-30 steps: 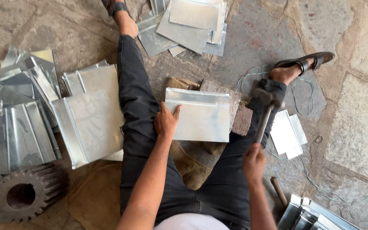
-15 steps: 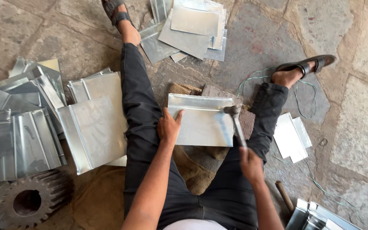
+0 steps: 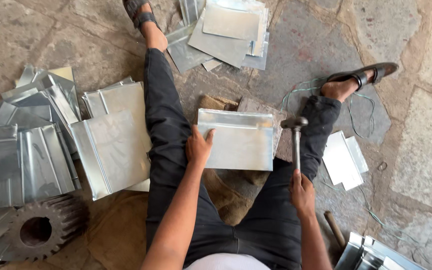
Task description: The person sits on the floor and uses a hammer to flatten and shape metal sheets against a block.
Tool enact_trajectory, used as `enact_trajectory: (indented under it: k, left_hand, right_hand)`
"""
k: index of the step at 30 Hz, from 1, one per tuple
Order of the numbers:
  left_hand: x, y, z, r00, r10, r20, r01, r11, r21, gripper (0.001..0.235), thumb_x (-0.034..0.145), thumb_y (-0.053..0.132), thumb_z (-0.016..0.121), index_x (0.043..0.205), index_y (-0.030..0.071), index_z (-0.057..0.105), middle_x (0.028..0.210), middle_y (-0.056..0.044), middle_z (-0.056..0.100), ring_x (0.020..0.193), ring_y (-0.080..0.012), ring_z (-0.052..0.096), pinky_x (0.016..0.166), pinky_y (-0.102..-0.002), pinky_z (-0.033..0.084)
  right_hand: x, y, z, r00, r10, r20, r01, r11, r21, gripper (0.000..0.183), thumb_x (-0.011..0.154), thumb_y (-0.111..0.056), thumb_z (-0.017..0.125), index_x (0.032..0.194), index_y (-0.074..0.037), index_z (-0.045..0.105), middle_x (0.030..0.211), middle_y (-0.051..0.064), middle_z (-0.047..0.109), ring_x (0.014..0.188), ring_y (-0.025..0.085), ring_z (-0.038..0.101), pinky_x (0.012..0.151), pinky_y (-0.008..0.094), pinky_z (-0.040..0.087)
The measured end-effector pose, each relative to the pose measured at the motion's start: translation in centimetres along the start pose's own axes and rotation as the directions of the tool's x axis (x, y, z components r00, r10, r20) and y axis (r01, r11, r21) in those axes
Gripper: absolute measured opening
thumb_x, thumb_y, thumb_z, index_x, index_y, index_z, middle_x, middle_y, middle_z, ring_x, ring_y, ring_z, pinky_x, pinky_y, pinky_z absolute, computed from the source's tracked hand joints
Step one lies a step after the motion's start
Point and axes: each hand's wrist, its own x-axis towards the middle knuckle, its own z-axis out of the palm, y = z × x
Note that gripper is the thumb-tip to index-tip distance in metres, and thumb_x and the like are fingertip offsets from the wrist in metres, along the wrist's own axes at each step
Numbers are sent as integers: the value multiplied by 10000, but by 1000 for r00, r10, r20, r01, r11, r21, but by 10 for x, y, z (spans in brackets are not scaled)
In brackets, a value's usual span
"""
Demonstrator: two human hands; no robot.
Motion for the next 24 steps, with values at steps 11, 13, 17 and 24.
enact_trajectory:
  k: [11,13,17,24]
  left_hand:
    - [60,37,31,986,138,95,-153,973,173,670,910,324,755,1515,245,479,1475,-199,485,1360,-394,488,1089,-525,440]
    - [83,70,43,962,208,180,-251,931,266,620,893,308,772,1465,362,537,1591,-159,367,1481,-384,343,1185,-595,332]
    - [88,139,62,916,158,368,-302,876,376,887,840,509,763,1571,419,269,1707,-133,40,1567,-401,56,1184,-743,120]
    - [40,148,91,930,257,262,-347,849,399,934,913,740,523,1647,321,124,1736,-113,-28,1598,-358,-7,1174,-774,44]
  right_hand:
    - [0,53,7,938,294,185,-347,774,530,464,1035,-547,470,836,-128,447,571,-39,325,400,63,254,346,246,193]
    - [6,57,8,930,304,207,-368,734,571,475,1035,-563,468,845,-129,445,573,-50,307,403,59,245,349,237,188]
    - [10,51,9,929,312,199,-369,735,568,489,1025,-581,454,849,-125,455,575,-45,322,410,62,261,356,238,198]
    - [0,49,9,934,309,176,-355,763,540,503,1023,-585,450,847,-114,458,568,-37,328,406,69,264,355,249,218]
